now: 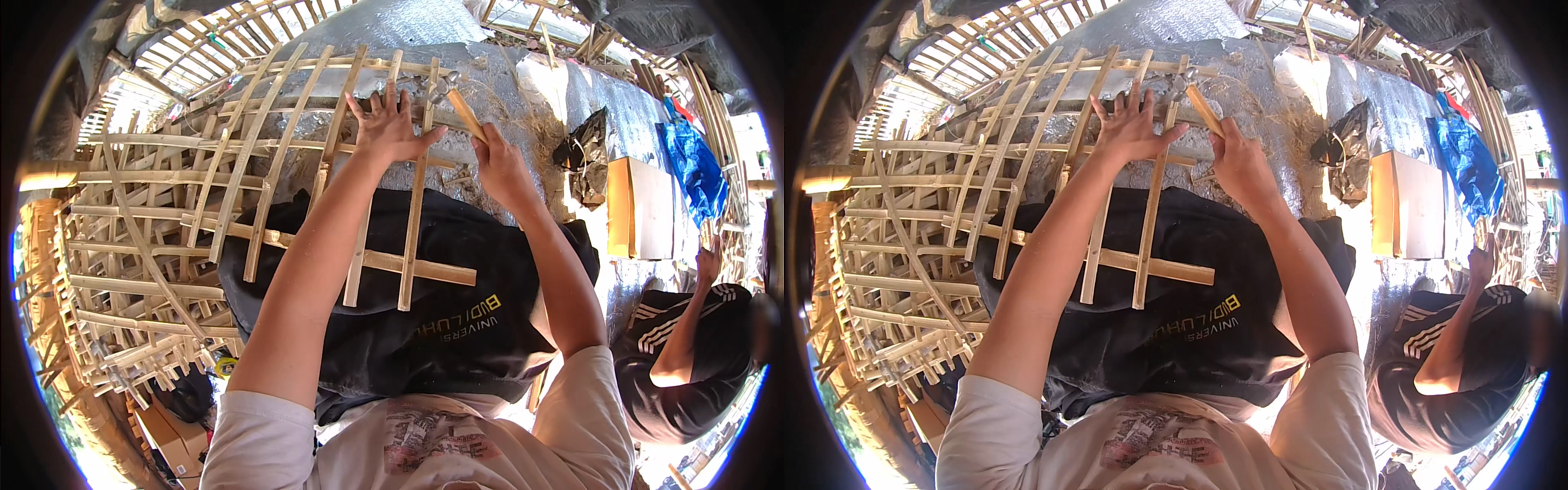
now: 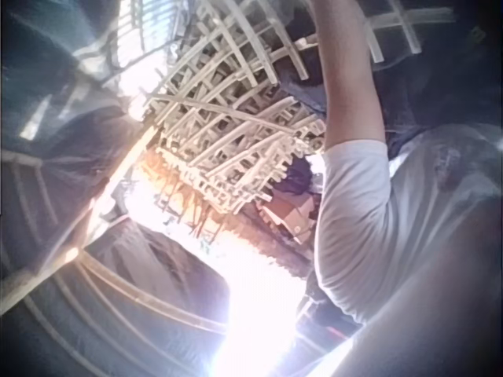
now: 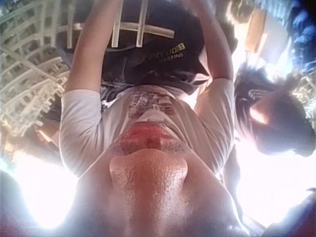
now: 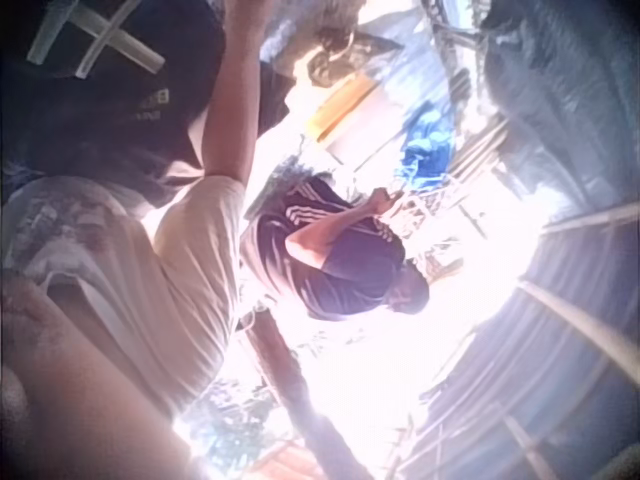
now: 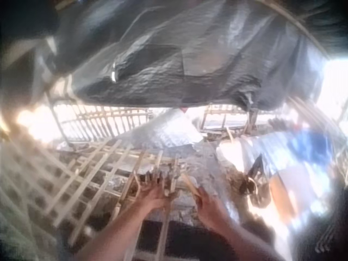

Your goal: The person is using a hammer to secure thin wooden strips into a lattice pattern over a dark material on a curved surface.

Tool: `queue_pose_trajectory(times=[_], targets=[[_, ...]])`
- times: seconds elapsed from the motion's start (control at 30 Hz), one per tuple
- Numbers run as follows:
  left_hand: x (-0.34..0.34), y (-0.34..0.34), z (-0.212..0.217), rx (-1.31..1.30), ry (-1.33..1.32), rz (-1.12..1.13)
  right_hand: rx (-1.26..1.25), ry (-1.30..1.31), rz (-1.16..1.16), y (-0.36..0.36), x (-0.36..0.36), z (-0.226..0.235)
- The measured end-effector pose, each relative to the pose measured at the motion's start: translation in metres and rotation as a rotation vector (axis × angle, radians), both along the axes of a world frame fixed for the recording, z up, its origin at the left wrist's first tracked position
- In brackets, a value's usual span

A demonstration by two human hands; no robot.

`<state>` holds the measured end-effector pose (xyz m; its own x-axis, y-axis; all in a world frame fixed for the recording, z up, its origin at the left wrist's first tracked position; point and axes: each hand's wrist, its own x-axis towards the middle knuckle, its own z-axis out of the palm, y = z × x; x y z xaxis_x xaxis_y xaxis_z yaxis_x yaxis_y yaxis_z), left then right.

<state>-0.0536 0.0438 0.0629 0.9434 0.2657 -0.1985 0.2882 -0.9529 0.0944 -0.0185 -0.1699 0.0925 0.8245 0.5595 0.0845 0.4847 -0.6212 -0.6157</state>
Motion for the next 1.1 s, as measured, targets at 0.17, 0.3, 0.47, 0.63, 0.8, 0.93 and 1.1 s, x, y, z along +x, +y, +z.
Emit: queue_pose_trajectory(times=[0.17, 0.3, 0.47, 0.63, 0.8, 0.93, 1.1], targets=[[-0.003, 0.001, 0.0, 0.027, 0.008, 0.008, 0.017, 0.023, -0.032, 0.003, 0.0, 0.016], [-0.001, -0.002, 0.001, 0.017, 0.007, 0.01, -0.004, -0.033, -0.047, 0.001, -0.001, 0.01], [-0.003, 0.0, 0.001, 0.031, 0.029, 0.009, -0.047, 0.009, 0.001, 0.004, -0.003, 0.02], [-0.003, 0.002, -0.006, 0.002, -0.058, 0.001, -0.007, -0.001, -0.025, 0.0, 0.0, 0.012], [-0.003, 0.0, -0.001, 0.024, -0.025, 0.008, 0.088, -0.005, -0.076, 0.005, -0.002, 0.014], [0.0, -0.002, -0.001, 0.005, 0.004, 0.001, 0.148, 0.004, -0.084, -0.006, 0.005, -0.01], [-0.004, 0.001, -0.008, 0.002, -0.086, 0.006, 0.396, 1.053, -0.278, 0.003, -0.003, 0.027]])
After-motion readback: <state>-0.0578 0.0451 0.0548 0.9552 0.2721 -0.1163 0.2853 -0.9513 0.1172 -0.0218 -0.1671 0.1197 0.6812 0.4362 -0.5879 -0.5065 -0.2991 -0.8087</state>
